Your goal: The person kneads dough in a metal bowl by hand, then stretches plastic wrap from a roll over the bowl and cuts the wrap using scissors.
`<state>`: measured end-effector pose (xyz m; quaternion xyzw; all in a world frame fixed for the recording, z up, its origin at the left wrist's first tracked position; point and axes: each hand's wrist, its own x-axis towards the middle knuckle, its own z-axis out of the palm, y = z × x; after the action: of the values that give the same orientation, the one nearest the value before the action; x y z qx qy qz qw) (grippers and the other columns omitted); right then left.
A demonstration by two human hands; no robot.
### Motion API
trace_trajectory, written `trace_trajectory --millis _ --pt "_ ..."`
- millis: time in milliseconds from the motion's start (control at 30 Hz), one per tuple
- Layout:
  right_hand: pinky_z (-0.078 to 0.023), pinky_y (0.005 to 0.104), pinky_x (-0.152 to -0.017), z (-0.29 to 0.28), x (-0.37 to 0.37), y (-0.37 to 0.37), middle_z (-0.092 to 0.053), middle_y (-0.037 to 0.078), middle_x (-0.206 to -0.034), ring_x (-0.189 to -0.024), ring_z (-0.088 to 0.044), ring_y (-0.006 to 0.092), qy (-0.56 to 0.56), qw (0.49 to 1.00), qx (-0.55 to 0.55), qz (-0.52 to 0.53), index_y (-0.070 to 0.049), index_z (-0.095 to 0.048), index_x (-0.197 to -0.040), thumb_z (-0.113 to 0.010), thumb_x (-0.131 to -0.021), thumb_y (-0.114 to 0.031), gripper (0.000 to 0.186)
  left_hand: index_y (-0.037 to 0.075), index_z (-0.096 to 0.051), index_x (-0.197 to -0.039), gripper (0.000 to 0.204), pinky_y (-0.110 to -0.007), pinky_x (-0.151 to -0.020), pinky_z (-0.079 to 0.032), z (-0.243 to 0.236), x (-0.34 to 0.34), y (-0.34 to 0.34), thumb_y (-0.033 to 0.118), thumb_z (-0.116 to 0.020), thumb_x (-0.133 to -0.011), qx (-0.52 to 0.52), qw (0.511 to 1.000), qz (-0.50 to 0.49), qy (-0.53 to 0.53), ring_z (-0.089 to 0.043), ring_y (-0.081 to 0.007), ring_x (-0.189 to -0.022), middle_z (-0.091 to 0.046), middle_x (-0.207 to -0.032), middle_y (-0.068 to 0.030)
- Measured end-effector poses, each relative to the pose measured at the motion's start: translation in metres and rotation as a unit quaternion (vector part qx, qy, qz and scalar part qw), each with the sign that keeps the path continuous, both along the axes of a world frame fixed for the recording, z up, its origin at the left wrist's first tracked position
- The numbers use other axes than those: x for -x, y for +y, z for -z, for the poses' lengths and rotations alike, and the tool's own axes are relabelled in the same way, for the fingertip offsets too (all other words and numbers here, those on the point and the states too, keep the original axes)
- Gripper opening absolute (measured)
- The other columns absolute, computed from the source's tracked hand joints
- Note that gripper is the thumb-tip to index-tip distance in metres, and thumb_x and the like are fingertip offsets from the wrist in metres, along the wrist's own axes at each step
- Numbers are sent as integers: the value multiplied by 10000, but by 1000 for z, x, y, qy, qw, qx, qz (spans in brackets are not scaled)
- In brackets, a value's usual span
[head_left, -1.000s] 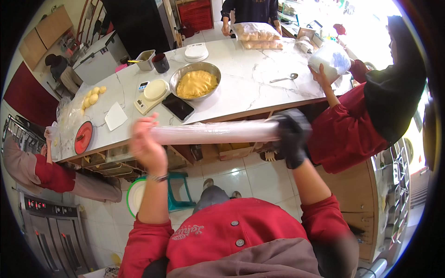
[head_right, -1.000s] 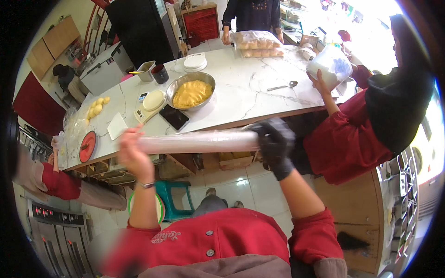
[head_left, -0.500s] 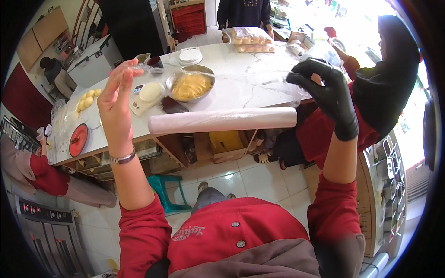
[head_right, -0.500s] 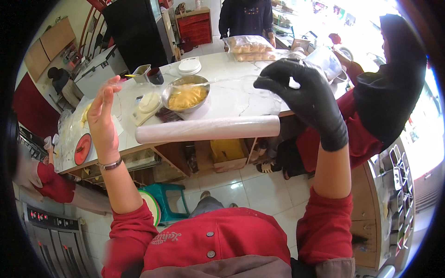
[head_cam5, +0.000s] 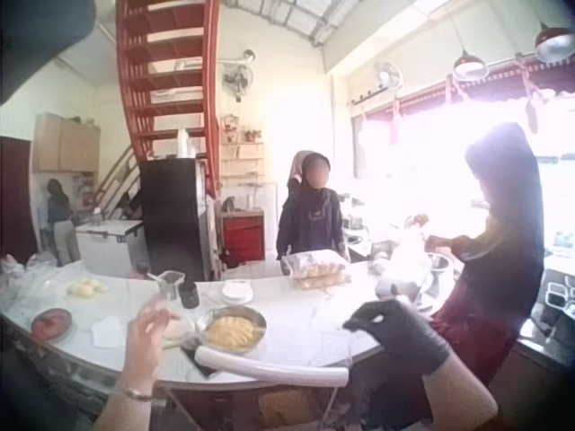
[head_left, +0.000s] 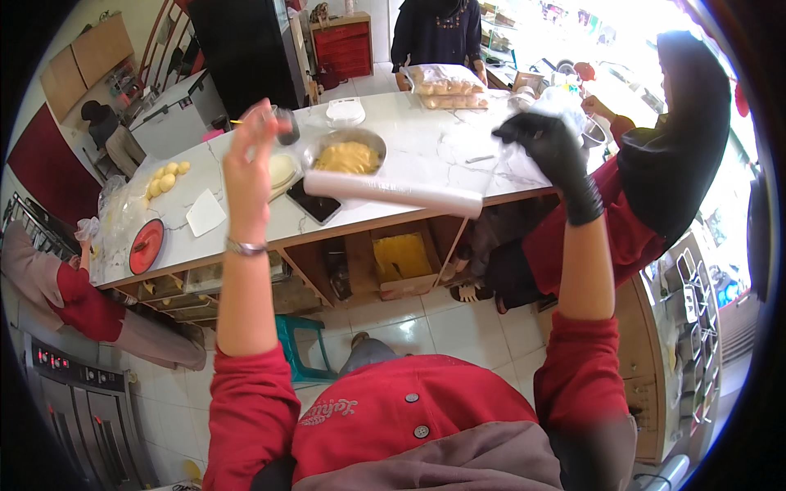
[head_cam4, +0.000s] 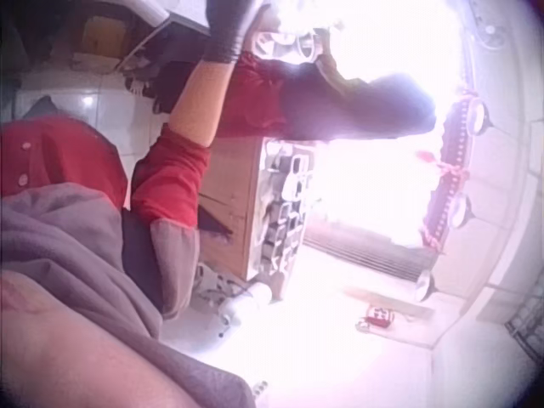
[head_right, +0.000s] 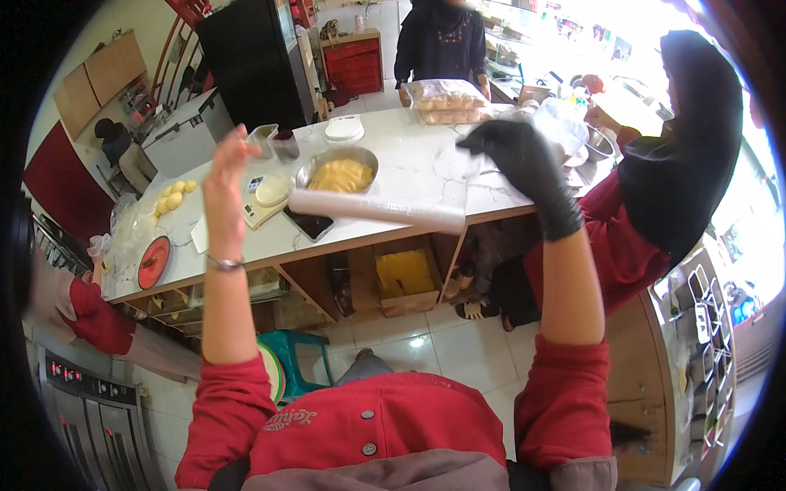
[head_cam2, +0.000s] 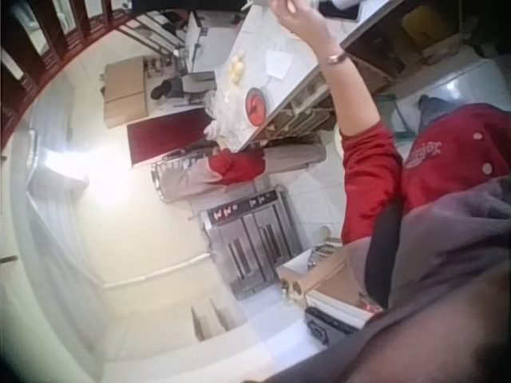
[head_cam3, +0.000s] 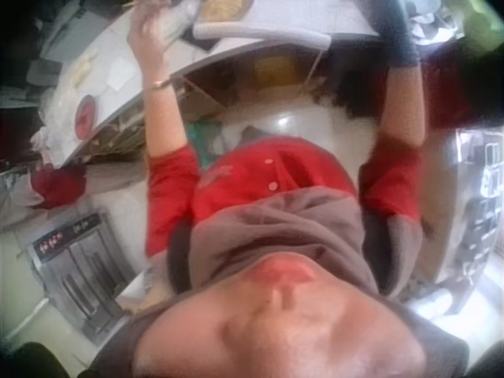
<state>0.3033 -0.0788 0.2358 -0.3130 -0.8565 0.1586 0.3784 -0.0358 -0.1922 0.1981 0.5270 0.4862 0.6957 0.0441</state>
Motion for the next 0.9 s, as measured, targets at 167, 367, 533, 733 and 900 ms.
trace_trajectory --millis 167,367,533,733,900 --pt "-465 277 -680 -94 7 2 -649 110 -792 -690 -611 189 46 979 -192 47 -29 -658 -877 -623 -777 -257 252 38 -642 -994 331 -253 -936 -313 -106 14 8 326 -588 -839 -76 996 3 46 -516 -99 -990 -644 -955 -29" --pt "-469 287 -747 -76 11 4 -648 99 -922 -829 -621 172 68 963 -254 62 -21 -628 -952 -571 -807 -98 174 21 -633 -992 339 -287 -947 -339 -95 18 -1 322 -536 -870 6 998 34 50 -516 -127 -1021 -621 -1017 -60" --pt "-455 357 -735 128 1 6 -601 107 -813 -816 -580 270 -125 973 -190 -24 -67 -602 -870 -578 -749 -106 129 10 -587 -1057 310 -348 -993 -324 104 3 -19 255 -494 -891 126 949 243 -159 -531 -205 -1040 -589 -1042 -80" --pt "-483 310 -722 95 -19 -19 -625 137 -802 -758 -617 232 -174 980 92 -11 6 -610 -812 -701 -534 -106 313 31 -591 -1046 216 -302 -875 -428 125 -17 -47 -7 -501 -853 150 940 196 -236 -579 -164 -910 -516 -1149 -82" --pt "-466 270 -766 -49 -43 -41 -650 99 -877 -792 -613 167 -63 996 -58 22 4 -636 -874 -573 -769 -24 125 50 -629 -1023 261 -292 -925 -357 -46 -23 -31 239 -572 -853 9 993 86 85 -530 -135 -998 -616 -1031 -69"
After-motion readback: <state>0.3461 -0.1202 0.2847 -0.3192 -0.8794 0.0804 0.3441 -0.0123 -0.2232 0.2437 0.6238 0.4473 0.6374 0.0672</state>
